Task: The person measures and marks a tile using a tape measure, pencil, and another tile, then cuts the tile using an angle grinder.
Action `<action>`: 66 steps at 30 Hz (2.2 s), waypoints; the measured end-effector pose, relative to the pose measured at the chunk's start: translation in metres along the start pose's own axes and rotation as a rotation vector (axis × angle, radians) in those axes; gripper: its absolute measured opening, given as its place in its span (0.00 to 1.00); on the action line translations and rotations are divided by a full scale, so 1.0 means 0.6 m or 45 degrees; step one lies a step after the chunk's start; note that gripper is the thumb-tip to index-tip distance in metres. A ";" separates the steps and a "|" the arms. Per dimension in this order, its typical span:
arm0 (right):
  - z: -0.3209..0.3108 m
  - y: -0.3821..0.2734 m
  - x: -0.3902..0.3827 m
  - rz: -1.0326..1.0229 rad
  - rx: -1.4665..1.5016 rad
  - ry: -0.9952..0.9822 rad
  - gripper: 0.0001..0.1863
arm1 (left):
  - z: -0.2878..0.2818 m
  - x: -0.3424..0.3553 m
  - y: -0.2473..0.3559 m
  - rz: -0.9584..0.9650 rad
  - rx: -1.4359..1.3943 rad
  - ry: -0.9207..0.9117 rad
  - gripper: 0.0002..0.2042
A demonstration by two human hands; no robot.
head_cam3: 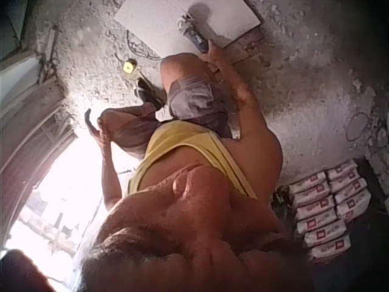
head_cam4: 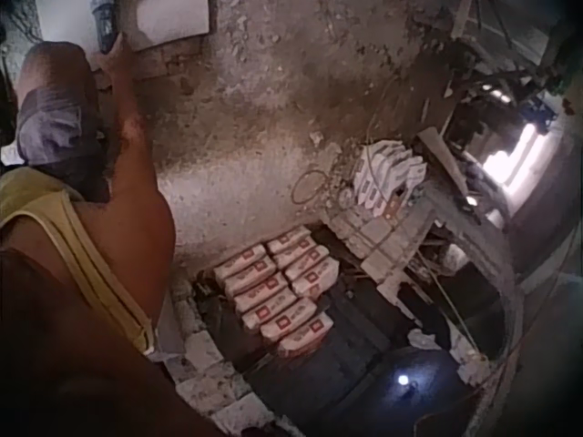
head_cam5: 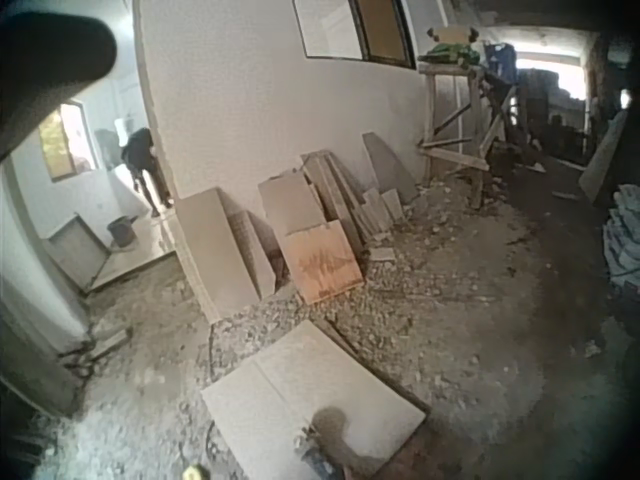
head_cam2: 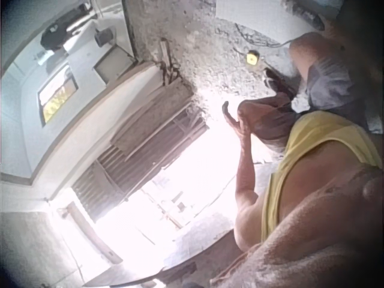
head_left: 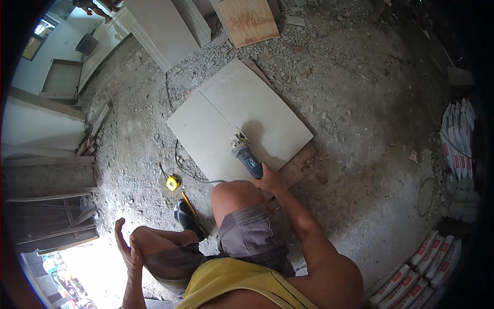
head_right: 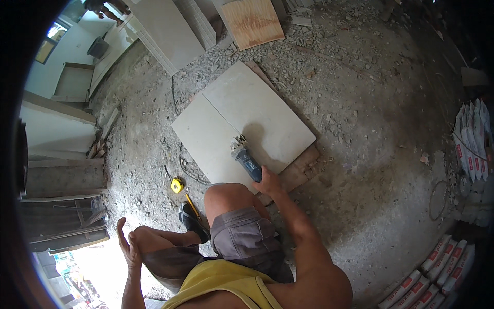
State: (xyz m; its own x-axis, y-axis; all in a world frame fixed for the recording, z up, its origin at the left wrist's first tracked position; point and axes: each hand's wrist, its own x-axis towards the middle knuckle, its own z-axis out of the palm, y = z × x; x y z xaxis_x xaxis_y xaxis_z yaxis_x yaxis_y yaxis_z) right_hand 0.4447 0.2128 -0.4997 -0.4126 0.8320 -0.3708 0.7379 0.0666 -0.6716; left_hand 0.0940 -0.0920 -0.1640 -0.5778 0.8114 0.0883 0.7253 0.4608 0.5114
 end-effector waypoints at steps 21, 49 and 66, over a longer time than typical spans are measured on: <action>-0.033 -0.011 -0.037 0.057 -0.044 -0.067 0.37 | 0.670 0.205 0.174 -0.866 -0.926 -1.212 0.57; -0.058 0.032 -0.136 0.089 -0.002 -0.012 0.36 | 0.781 0.080 0.185 -1.105 -1.473 -1.200 0.37; -0.082 0.034 -0.177 0.230 -0.027 -0.161 0.37 | 0.758 0.036 0.220 -0.888 -1.233 -1.090 0.27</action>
State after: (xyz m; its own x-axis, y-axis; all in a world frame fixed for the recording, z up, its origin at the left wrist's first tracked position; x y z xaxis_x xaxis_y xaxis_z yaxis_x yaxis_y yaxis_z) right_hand 0.5301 0.1531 -0.4425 -0.3354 0.7559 -0.5623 0.8165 -0.0645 -0.5737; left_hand 0.3477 0.1499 -0.4833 -0.0546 0.6504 -0.7576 -0.3295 0.7045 0.6286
